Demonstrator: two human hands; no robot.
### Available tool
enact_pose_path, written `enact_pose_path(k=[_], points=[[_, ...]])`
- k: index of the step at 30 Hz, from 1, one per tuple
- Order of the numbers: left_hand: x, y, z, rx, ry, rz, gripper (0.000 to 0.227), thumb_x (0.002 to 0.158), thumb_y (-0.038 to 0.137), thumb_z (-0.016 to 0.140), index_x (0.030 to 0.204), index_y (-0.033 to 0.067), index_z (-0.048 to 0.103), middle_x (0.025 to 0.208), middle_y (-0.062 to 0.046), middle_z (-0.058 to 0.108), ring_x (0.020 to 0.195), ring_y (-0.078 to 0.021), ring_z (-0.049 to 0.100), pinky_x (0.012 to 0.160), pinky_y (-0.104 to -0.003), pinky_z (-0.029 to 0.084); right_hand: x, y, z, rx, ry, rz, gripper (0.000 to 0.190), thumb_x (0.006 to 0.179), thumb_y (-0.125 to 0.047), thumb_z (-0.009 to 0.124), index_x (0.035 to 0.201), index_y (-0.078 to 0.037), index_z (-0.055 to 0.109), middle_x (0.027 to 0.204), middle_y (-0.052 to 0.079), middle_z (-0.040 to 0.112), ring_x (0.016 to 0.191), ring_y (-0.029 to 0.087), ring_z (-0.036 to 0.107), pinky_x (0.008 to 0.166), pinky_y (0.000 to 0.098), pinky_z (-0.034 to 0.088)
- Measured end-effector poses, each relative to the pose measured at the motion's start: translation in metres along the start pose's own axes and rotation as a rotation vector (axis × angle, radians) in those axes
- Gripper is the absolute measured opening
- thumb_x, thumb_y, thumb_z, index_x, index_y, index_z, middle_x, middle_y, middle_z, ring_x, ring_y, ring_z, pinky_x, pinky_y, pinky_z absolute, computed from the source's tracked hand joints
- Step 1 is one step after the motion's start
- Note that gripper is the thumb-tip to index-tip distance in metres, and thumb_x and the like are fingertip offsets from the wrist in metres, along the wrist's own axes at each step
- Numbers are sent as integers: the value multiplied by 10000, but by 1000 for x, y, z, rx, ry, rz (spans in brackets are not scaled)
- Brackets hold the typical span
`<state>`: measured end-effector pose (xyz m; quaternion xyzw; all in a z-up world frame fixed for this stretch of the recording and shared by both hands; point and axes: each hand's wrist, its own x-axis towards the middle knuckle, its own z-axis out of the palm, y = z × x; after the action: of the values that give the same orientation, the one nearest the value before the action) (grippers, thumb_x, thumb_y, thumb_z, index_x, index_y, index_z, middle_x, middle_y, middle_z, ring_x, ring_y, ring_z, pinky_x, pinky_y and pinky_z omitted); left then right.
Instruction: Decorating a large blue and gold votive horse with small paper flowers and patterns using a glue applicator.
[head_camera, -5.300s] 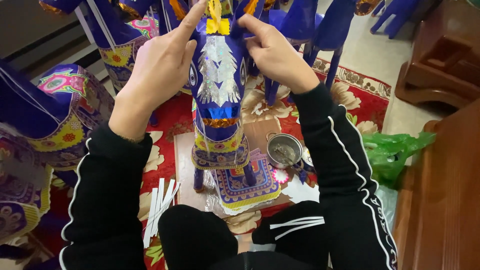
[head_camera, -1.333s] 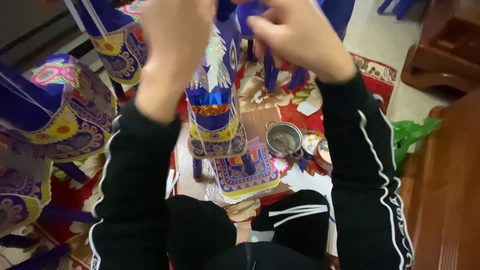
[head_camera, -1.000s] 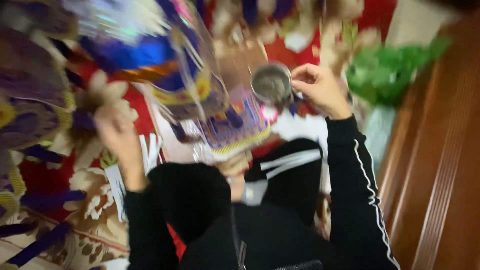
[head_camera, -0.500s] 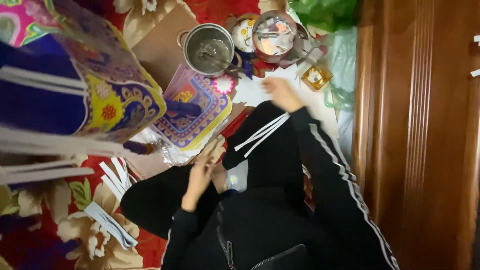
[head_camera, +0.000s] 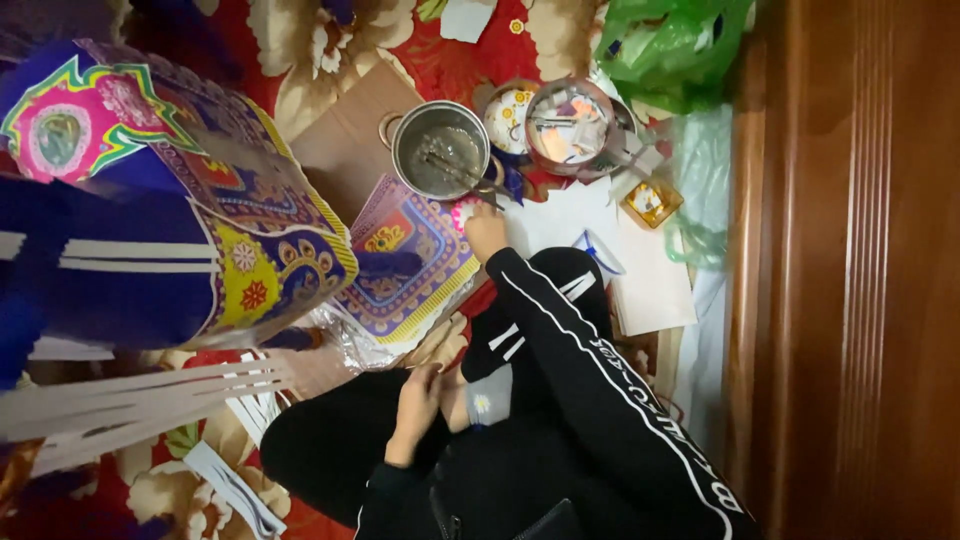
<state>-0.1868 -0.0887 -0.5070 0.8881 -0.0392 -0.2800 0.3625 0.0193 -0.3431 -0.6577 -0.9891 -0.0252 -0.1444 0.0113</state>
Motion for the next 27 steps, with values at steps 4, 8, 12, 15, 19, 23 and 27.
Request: enact_pose_path(k=[4, 8, 12, 15, 19, 23, 27], points=[[5, -3, 1, 19, -8, -26, 216, 931, 152, 582, 1125, 113, 668, 992, -132, 691, 967, -362, 691, 832, -446, 568, 1, 2, -26, 29, 71, 31, 124, 791, -106, 610, 674, -120, 647, 831, 68, 595, 882, 269, 556, 644, 380, 443], [4, -4, 3, 24, -15, -58, 216, 929, 172, 590, 1126, 136, 670, 970, -107, 694, 933, -339, 704, 797, -427, 577, -3, 2, -24, 49, 99, 38, 102, 767, -110, 614, 667, -101, 638, 856, 73, 593, 869, 264, 571, 595, 357, 474], [3, 1, 0, 24, -9, -57, 213, 929, 166, 593, 1122, 121, 670, 958, -114, 694, 924, -345, 707, 787, -427, 579, -2, 3, -11, 35, 92, 65, 112, 784, -114, 580, 687, -126, 635, 771, 37, 576, 817, 231, 593, 571, 328, 482], [1, 4, -2, 14, 4, -41, 217, 929, 158, 592, 1126, 120, 676, 962, -129, 693, 934, -356, 705, 810, -433, 574, 0, 6, -26, 137, -16, 133, 67, 782, -57, 592, 740, -82, 638, 794, 67, 592, 791, 271, 636, 621, 369, 514], [5, -12, 7, 22, 7, -41, 220, 925, 176, 601, 1125, 117, 674, 966, -140, 693, 940, -376, 696, 810, -458, 570, 0, 9, -22, 121, -64, 197, 47, 779, -72, 598, 811, -87, 628, 788, 71, 619, 752, 288, 661, 633, 424, 527], [6, -8, 6, 21, 15, -37, 224, 922, 188, 607, 1125, 122, 676, 976, -147, 698, 959, -383, 694, 821, -471, 569, 6, 10, -34, 183, -121, 220, 86, 789, -65, 564, 849, -70, 626, 813, 89, 652, 740, 310, 686, 646, 438, 530], [7, -8, 4, -130, 48, -58, 241, 928, 217, 629, 1142, 137, 707, 1023, -158, 727, 990, -368, 695, 863, -452, 556, 8, 8, -60, 171, -270, 134, 136, 786, -130, 608, 900, -83, 666, 856, 73, 625, 819, 290, 666, 654, 399, 540]])
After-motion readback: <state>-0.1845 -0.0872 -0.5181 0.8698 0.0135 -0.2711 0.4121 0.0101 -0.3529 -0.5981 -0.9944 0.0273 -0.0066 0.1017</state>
